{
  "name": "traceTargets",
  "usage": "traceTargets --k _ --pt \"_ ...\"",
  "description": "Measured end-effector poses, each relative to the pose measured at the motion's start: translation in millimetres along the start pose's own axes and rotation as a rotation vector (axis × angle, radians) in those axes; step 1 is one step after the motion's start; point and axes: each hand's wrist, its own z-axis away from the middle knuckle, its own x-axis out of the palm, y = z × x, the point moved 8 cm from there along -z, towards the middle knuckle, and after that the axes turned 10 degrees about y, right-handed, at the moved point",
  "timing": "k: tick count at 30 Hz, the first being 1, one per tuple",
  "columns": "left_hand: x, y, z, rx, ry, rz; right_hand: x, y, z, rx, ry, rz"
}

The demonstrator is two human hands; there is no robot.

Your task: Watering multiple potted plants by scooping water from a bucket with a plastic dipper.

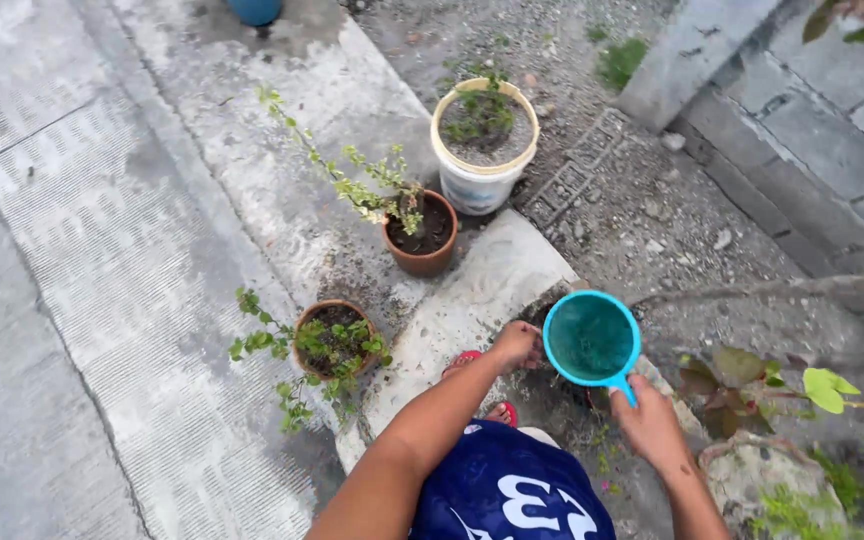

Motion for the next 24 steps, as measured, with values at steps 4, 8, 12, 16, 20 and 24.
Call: traceTargets --k 4,8,12,16,20,24 --pt "-19.1 -5.0 -21.4 0.013 0.160 0.228 21.6 -47.9 -21.1 -0.169 -0.071 0.203" --pt "-65.2 -22.0 -46.9 0.055 0.362 -0.008 52.2 -65.5 -37.5 -0.313 -0.104 0.208" --pt "-123.0 -30.1 -31.6 0.063 0.498 -0.136 72.5 -76.3 -39.5 -0.245 -0.207 0.259" --pt "-190.5 -74.2 -15.9 -0.061 0.634 -0.029 117.6 -62.7 -54.8 -0.261 -0.237 0.382" --pt "-245.5 -132.4 21.1 -0.074 0.721 0.565 172.7 -27.0 -93.8 -0.251 -0.258 0.233" --pt "-288.4 -190.0 72.4 -0.261 0.785 0.668 190.4 -20.8 -113.1 0.027 -0.310 -0.158"
